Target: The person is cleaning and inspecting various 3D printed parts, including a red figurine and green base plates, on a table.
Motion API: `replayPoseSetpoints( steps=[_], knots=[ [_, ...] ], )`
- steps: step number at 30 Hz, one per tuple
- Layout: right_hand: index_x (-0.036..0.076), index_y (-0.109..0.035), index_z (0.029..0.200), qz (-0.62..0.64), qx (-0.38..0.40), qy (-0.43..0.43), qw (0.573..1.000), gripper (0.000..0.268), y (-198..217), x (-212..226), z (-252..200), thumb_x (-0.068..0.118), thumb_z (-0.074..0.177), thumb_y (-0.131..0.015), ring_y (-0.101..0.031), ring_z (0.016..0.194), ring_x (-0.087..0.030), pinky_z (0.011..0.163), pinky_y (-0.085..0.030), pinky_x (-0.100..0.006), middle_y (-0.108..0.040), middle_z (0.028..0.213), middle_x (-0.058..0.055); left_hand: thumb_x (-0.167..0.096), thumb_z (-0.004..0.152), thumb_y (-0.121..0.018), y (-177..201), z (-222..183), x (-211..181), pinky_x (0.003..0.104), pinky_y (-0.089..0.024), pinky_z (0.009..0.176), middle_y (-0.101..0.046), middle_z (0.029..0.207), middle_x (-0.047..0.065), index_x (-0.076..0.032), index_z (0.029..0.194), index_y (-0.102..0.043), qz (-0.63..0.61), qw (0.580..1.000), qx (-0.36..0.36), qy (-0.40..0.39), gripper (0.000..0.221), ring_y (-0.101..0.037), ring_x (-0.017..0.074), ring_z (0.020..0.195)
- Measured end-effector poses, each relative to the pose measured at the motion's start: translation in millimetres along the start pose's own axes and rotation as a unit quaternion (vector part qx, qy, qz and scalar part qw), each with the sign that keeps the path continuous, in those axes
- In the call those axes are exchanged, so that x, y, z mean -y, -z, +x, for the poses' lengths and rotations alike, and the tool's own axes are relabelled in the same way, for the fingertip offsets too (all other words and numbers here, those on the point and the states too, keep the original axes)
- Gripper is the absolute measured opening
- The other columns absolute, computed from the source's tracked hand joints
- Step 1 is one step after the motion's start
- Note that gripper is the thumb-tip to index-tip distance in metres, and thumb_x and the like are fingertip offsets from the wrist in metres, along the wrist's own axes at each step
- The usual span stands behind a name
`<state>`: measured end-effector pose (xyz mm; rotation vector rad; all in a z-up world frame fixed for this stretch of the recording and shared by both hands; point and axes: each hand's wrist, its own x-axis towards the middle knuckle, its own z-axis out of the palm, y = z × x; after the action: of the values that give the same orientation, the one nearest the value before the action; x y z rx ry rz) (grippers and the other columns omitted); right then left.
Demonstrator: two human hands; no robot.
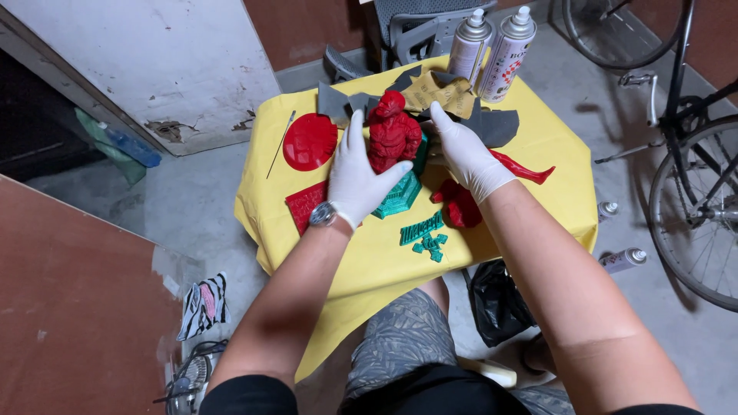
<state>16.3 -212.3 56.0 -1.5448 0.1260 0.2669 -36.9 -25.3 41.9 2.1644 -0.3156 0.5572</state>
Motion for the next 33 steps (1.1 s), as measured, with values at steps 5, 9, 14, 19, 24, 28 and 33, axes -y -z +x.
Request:
replayPoseSetpoints(
  steps=[5, 9, 14, 19, 24, 28, 33],
  knots=[
    [0.007, -0.067, 0.130, -0.043, -0.008, 0.013, 0.999, 0.078, 13, 12, -15, 0.072, 0.097, -0.041, -0.068, 0.105, -0.024, 0.095, -0.058, -0.038, -0.067, 0.113, -0.010, -0.046, 0.078, -0.083, 51, -29, 8, 0.053, -0.033, 0.118, -0.045, 0.151, 0.024, -0.003, 0.154, -0.037, 0.074, 0.993, 0.084, 0.039, 0.098, -0.043, 0.0426, 0.143],
    [0.010, -0.072, 0.118, -0.039, -0.072, 0.129, 0.988, 0.060, 38, 6, -13, 0.061, 0.104, -0.044, -0.073, 0.090, -0.014, 0.080, -0.060, -0.026, -0.076, 0.101, -0.005, -0.048, 0.082, -0.076, 73, -62, 70, 0.046, -0.034, 0.117, -0.052, 0.146, 0.014, -0.011, 0.150, -0.048, 0.246, 0.959, 0.136, 0.032, 0.082, -0.045, 0.0317, 0.142],
    [0.006, -0.067, 0.125, -0.017, -0.086, 0.272, 0.958, 0.046, 44, -1, -58, 0.042, 0.110, -0.043, -0.069, 0.104, -0.020, 0.094, -0.056, -0.032, -0.070, 0.113, -0.011, -0.054, 0.079, -0.076, 92, -80, 81, 0.048, -0.035, 0.117, -0.053, 0.145, 0.014, -0.011, 0.150, -0.048, 0.248, 0.951, 0.166, 0.077, 0.088, -0.046, 0.0330, 0.140],
    [-0.010, -0.056, 0.137, -0.017, -0.044, 0.369, 0.928, 0.043, 32, -26, -111, 0.019, 0.109, -0.041, -0.063, 0.111, -0.034, 0.105, -0.050, -0.045, -0.062, 0.121, -0.029, -0.051, 0.063, -0.090, 104, -85, 86, 0.048, -0.040, 0.114, -0.057, 0.136, 0.015, -0.011, 0.147, -0.051, 0.177, 0.976, 0.110, 0.057, 0.101, -0.054, 0.0355, 0.131],
    [0.006, -0.071, 0.126, -0.129, 0.021, 0.333, 0.934, 0.039, -5, -58, -159, 0.002, 0.087, -0.068, -0.071, 0.100, -0.021, 0.097, -0.054, -0.040, -0.076, 0.106, -0.011, -0.013, 0.081, -0.086, 128, -88, 38, 0.047, -0.053, 0.098, -0.052, 0.130, 0.020, -0.006, 0.143, -0.055, 0.008, 0.986, 0.051, 0.157, 0.070, -0.059, 0.0415, 0.122],
    [0.009, -0.068, 0.133, -0.167, 0.030, 0.338, 0.926, 0.053, -27, -65, -171, 0.012, 0.082, -0.082, -0.073, 0.104, -0.024, 0.097, -0.056, -0.040, -0.075, 0.112, -0.011, -0.014, 0.082, -0.085, 131, -110, 29, 0.042, -0.046, 0.108, -0.059, 0.122, 0.010, -0.007, 0.129, -0.066, 0.009, 1.000, -0.001, -0.029, 0.051, -0.060, 0.0317, 0.125],
    [0.006, -0.047, 0.154, -0.098, 0.148, 0.285, 0.942, 0.087, -40, -65, -176, 0.002, 0.075, -0.084, -0.067, 0.119, -0.025, 0.109, -0.045, -0.049, -0.071, 0.130, -0.016, -0.016, 0.081, -0.085, 114, -123, -26, 0.040, -0.056, 0.098, -0.064, 0.111, 0.005, -0.013, 0.115, -0.073, -0.034, 0.977, -0.003, -0.211, 0.036, -0.068, 0.0288, 0.111]
  ],
)
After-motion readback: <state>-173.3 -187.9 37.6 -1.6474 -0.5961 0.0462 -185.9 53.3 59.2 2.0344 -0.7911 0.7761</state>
